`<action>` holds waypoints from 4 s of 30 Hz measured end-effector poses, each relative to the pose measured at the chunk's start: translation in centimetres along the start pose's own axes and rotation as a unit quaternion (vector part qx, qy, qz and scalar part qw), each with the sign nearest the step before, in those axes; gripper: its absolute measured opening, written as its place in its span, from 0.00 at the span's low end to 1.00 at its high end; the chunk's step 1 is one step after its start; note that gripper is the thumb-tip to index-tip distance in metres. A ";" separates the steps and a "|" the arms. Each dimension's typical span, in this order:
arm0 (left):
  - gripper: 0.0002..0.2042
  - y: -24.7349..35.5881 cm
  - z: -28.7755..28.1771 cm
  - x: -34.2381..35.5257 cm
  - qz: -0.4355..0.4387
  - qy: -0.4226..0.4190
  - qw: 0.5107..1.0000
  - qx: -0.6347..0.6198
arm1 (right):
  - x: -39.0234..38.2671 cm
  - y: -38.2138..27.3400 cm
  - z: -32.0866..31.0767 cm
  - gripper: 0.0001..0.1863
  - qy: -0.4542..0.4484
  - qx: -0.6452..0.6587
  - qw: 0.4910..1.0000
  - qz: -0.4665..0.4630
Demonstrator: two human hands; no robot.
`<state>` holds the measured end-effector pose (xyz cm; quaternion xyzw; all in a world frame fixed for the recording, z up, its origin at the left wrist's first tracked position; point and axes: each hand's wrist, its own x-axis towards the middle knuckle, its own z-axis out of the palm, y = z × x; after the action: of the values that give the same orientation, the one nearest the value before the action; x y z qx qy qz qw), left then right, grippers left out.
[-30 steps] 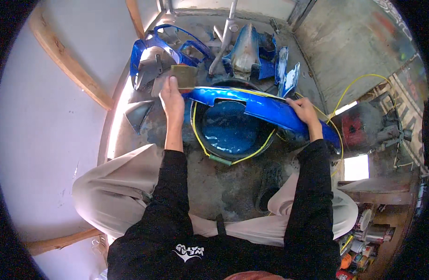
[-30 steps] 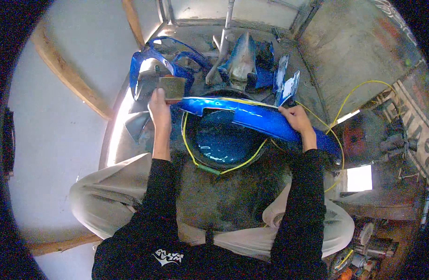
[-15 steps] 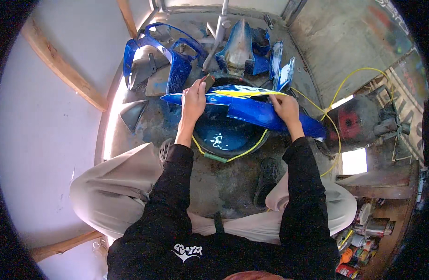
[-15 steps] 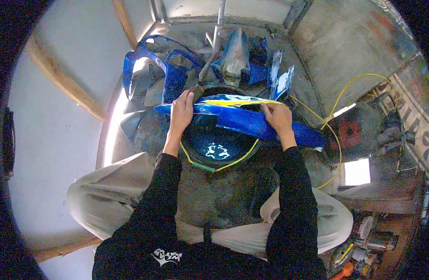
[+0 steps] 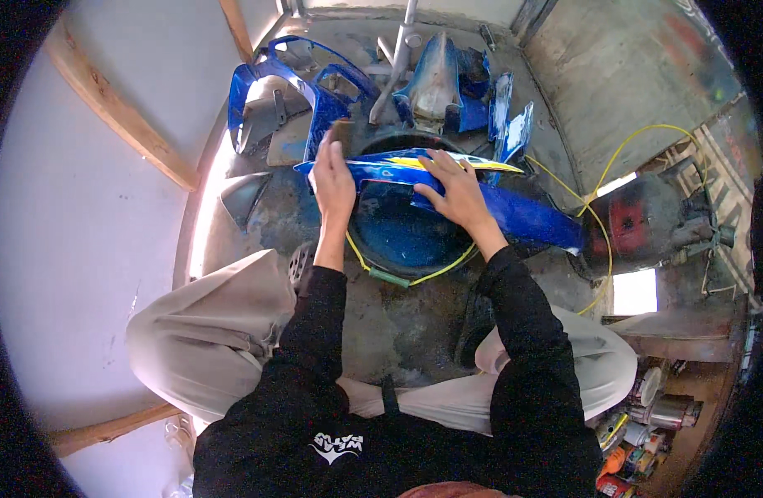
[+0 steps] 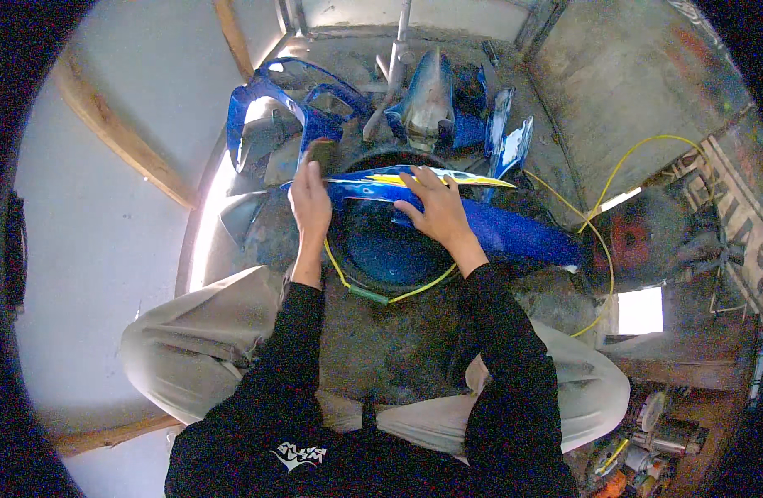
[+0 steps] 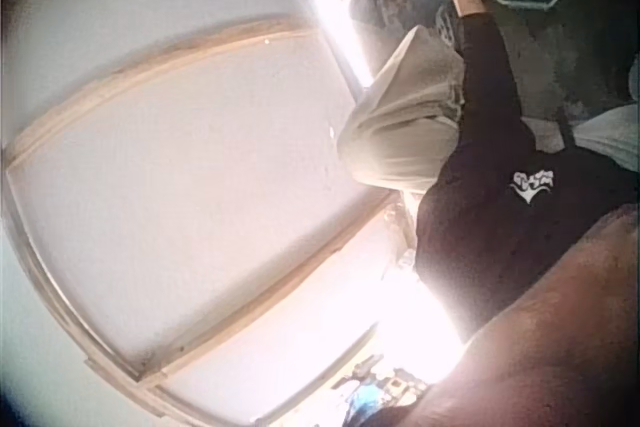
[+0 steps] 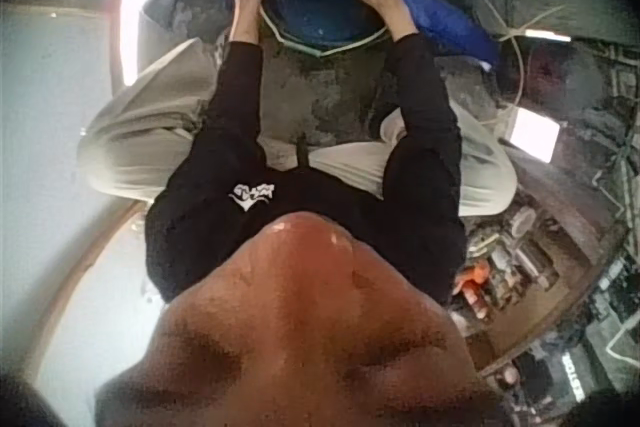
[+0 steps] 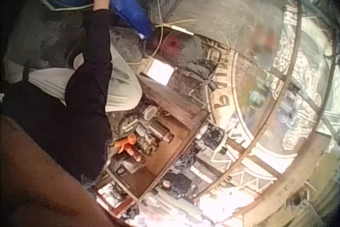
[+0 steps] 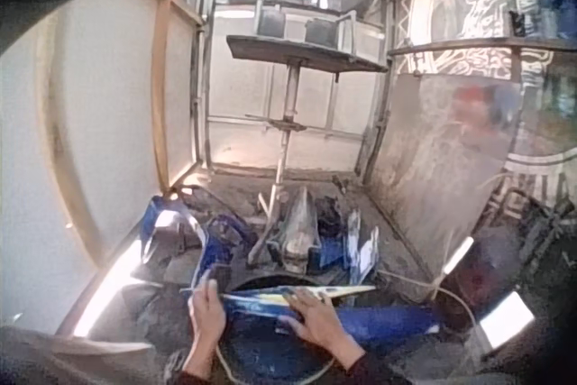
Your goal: The person wet-sands a motorcycle body panel with a sanding block over a bucket of water, washes the panel in the bucket, and then sands another motorcycle body panel.
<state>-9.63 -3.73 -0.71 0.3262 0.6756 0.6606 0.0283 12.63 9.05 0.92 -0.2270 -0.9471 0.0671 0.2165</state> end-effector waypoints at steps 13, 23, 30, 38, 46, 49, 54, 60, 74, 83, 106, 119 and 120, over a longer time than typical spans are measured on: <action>0.23 1.1 2.9 -7.3 0.268 -0.054 0.927 0.256 | 1.4 2.6 0.5 0.22 -0.036 0.118 0.992 0.012; 0.21 1.3 5.0 -9.6 0.246 -0.116 0.920 0.282 | 1.7 2.7 0.2 0.21 -0.063 0.163 0.984 0.022; 0.16 -0.9 -0.2 -3.9 0.050 -0.063 0.950 0.301 | 1.7 2.1 0.2 0.21 -0.072 0.162 0.983 0.051; 0.16 -1.0 0.5 -4.5 0.264 0.054 0.926 0.266 | 1.7 2.3 0.0 0.22 -0.079 0.167 0.981 0.052; 0.20 0.7 6.2 -9.4 0.304 -0.041 0.884 0.353 | 2.2 2.5 0.2 0.22 -0.094 0.167 0.980 0.054; 0.21 -1.3 5.2 -8.6 0.205 -0.057 0.928 0.306 | 1.8 2.5 0.0 0.22 -0.084 0.176 0.980 0.051; 0.20 -4.2 -1.9 -2.4 0.057 0.024 0.937 0.344 | 1.8 2.0 0.2 0.21 -0.070 0.168 0.982 0.048; 0.23 -0.3 5.8 -9.6 0.286 -0.085 0.901 0.314 | 2.1 2.2 0.4 0.21 -0.077 0.161 0.983 0.054; 0.22 -1.0 3.8 -8.0 0.213 -0.103 0.900 0.367 | 2.2 2.4 0.4 0.22 -0.080 0.161 0.983 0.040; 0.20 -2.4 -0.4 -4.7 -0.038 -0.037 0.942 0.330 | 2.2 2.3 1.0 0.21 -0.066 0.125 0.989 0.031; 0.19 -2.9 -0.1 -1.3 -0.059 -0.051 0.948 0.308 | 2.0 -0.9 1.9 0.35 0.078 0.008 0.997 0.022; 0.19 -2.8 0.0 0.0 -0.003 0.040 0.944 0.328 | 2.4 -1.3 1.7 0.33 0.100 0.008 0.995 0.022; 0.19 -3.2 0.0 0.1 0.031 0.094 0.938 0.331 | 2.2 -1.4 1.8 0.33 0.097 0.010 0.995 0.032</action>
<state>-11.01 -3.42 -3.62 0.2742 0.8454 0.4274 -0.1656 9.51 8.81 0.50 -0.2603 -0.9133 0.0612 0.3071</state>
